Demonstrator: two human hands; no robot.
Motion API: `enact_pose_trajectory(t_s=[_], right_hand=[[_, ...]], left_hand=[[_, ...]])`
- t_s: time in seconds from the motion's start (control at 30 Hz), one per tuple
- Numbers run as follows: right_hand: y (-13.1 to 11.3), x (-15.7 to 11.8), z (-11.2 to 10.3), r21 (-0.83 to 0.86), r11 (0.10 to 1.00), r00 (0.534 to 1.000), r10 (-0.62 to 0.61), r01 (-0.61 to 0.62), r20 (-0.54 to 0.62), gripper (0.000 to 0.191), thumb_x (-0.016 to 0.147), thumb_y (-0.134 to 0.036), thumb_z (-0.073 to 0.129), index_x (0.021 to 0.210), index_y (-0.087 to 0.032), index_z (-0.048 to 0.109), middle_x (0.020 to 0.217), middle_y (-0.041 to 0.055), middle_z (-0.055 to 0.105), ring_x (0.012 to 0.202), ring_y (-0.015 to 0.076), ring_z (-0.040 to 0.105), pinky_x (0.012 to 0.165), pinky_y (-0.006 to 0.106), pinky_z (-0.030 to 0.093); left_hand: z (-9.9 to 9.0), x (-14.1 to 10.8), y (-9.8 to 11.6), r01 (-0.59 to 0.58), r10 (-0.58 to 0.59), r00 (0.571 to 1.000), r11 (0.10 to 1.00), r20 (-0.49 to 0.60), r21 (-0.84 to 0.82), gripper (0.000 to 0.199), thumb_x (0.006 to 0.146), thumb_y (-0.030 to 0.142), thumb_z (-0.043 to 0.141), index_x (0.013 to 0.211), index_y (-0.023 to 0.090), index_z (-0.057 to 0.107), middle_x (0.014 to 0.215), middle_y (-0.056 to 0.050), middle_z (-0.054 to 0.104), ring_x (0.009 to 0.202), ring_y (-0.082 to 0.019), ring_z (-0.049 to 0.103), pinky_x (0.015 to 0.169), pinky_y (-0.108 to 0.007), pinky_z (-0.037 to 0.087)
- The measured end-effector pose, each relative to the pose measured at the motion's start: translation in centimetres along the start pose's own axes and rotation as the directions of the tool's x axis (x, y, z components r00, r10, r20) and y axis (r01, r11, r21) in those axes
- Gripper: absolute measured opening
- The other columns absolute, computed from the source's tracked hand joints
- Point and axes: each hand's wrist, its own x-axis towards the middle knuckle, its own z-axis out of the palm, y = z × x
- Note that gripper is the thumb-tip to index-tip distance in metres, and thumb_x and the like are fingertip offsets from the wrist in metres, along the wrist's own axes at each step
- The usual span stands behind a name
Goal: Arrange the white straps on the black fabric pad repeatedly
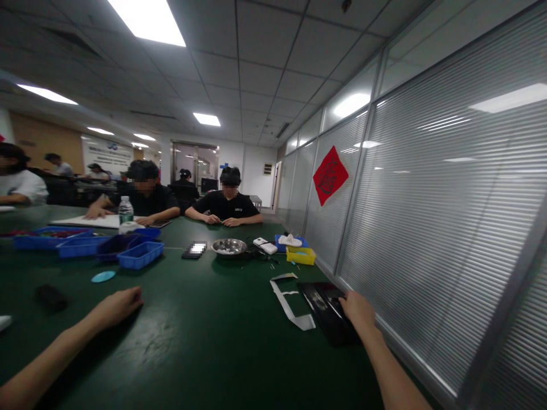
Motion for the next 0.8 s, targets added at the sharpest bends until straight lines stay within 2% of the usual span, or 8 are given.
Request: enact_pose_trajectory(t_s=[0.13,0.23,0.3,0.4,0.53,0.6,0.67,0.8], right_hand=[[0.5,0.6,-0.9,0.071,0.997,0.999,0.035,-0.034,-0.015,0.031,0.085,-0.036,0.047,0.084,-0.015,0.070,0.082,0.0146,0.071,0.077,0.0269,0.067,0.060,0.034,0.046],[0.5,1.1,-1.6,0.109,0.992,0.995,0.067,-0.059,-0.072,0.042,0.088,-0.040,0.039,0.097,-0.012,0.068,0.092,0.0178,0.071,0.078,0.0270,0.067,0.060,0.034,0.047],[-0.2,1.1,-2.1,0.177,0.984,0.990,0.057,-0.034,-0.129,0.046,0.087,-0.043,0.038,0.101,-0.011,0.067,0.094,0.0181,0.070,0.079,0.0282,0.066,0.061,0.035,0.048],[-3.2,-0.1,-2.8,0.336,0.935,0.974,-0.039,0.115,-0.225,0.046,0.083,-0.046,0.042,0.099,-0.011,0.068,0.092,0.0161,0.071,0.083,0.0291,0.065,0.068,0.036,0.048],[-10.1,-3.8,-4.0,0.404,0.840,0.928,-0.283,0.362,-0.244,0.041,0.081,-0.045,0.046,0.098,-0.014,0.068,0.097,0.0124,0.070,0.086,0.0258,0.063,0.077,0.035,0.046],[-13.8,-6.0,-4.5,0.418,0.756,0.864,-0.444,0.504,-0.239,0.037,0.084,-0.042,0.046,0.098,-0.015,0.068,0.100,0.0106,0.069,0.089,0.0229,0.062,0.081,0.034,0.045],[-17.3,-8.0,-4.6,0.421,0.646,0.763,-0.606,0.637,-0.224,0.034,0.087,-0.040,0.046,0.100,-0.016,0.067,0.100,0.0088,0.067,0.091,0.0208,0.060,0.083,0.032,0.044],[-22.8,-10.3,-3.6,0.412,0.474,0.577,-0.798,0.778,-0.172,0.028,0.089,-0.036,0.049,0.100,-0.018,0.066,0.098,0.0073,0.066,0.095,0.0198,0.057,0.086,0.030,0.042]], left_hand=[[-0.1,-0.1,0.2,0.005,-0.004,1.000,1.000,-0.004,0.010,0.018,0.084,0.034,0.042,0.086,0.020,0.053,0.088,-0.009,0.067,0.079,-0.022,0.064,0.064,-0.029,0.042],[-0.3,-0.1,0.3,0.018,-0.018,1.000,1.000,-0.003,0.024,0.017,0.084,0.033,0.042,0.087,0.020,0.053,0.089,-0.009,0.068,0.080,-0.022,0.064,0.065,-0.029,0.042],[-0.3,-0.2,0.4,0.023,-0.023,1.000,0.999,-0.010,0.034,0.018,0.084,0.033,0.043,0.087,0.020,0.054,0.090,-0.010,0.068,0.082,-0.023,0.064,0.066,-0.030,0.042],[-0.4,-0.2,0.6,0.037,-0.037,0.999,0.999,-0.013,0.040,0.018,0.084,0.033,0.043,0.087,0.020,0.055,0.092,-0.011,0.068,0.083,-0.024,0.064,0.067,-0.031,0.043],[-0.5,-0.2,0.7,0.044,-0.043,0.999,0.998,-0.019,0.040,0.019,0.084,0.034,0.043,0.088,0.020,0.055,0.093,-0.011,0.068,0.085,-0.025,0.064,0.069,-0.031,0.043],[-0.5,-0.2,0.7,0.039,-0.039,0.999,0.998,-0.024,0.038,0.019,0.085,0.034,0.042,0.088,0.020,0.055,0.093,-0.011,0.068,0.085,-0.025,0.064,0.069,-0.031,0.043],[-0.6,-0.3,0.7,0.041,-0.040,0.999,0.999,-0.020,0.034,0.020,0.085,0.034,0.042,0.088,0.020,0.055,0.092,-0.011,0.067,0.084,-0.024,0.064,0.068,-0.031,0.043],[-0.8,-0.5,0.9,0.039,-0.039,0.999,0.999,-0.004,0.031,0.019,0.085,0.034,0.043,0.088,0.020,0.055,0.092,-0.010,0.067,0.083,-0.024,0.064,0.068,-0.031,0.043]])
